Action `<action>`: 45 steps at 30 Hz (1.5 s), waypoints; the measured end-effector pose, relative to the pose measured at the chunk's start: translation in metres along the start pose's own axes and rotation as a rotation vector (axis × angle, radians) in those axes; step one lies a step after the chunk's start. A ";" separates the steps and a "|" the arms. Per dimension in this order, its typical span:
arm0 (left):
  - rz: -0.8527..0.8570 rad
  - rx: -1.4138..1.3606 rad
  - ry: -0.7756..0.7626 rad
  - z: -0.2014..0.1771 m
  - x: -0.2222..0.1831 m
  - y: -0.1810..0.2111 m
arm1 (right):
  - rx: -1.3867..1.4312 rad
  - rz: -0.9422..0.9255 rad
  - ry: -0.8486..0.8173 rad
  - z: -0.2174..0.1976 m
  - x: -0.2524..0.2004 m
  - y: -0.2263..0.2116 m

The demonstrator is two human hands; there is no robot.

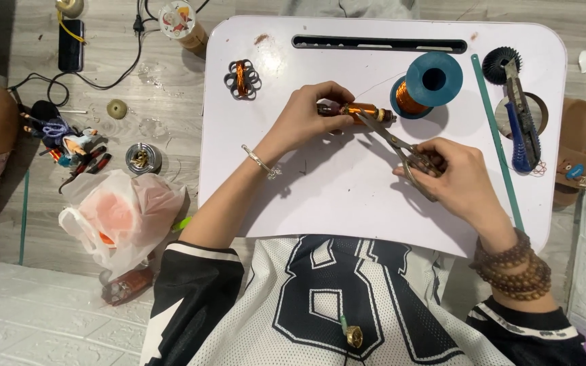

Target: Winding copper wire onto a motor armature while following a video tutorial on a smartphone.

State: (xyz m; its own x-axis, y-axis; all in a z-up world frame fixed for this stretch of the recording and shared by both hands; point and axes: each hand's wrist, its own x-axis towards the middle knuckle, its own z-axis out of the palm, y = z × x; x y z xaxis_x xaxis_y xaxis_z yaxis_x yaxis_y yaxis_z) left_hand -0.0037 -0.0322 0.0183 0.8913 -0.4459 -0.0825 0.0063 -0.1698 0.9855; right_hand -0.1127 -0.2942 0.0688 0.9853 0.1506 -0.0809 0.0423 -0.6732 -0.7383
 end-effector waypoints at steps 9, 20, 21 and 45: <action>-0.053 0.018 -0.085 -0.018 -0.005 0.038 | 0.023 0.355 -0.115 -0.016 -0.014 -0.004; -0.176 -0.307 -0.156 -0.007 -0.009 0.029 | 0.162 0.014 0.163 0.054 0.022 -0.021; -0.182 -0.297 -0.159 -0.008 -0.007 0.029 | 0.166 0.006 0.174 0.052 0.025 -0.028; 0.024 -0.301 -0.061 0.046 -0.056 0.019 | 0.606 -0.112 0.301 0.054 0.015 -0.047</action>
State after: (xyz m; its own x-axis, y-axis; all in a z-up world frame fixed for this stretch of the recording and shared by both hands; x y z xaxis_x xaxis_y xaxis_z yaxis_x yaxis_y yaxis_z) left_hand -0.0743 -0.0509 0.0346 0.8638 -0.5004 -0.0590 0.1283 0.1052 0.9861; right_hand -0.1088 -0.2212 0.0662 0.9872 -0.0713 0.1426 0.1326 -0.1285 -0.9828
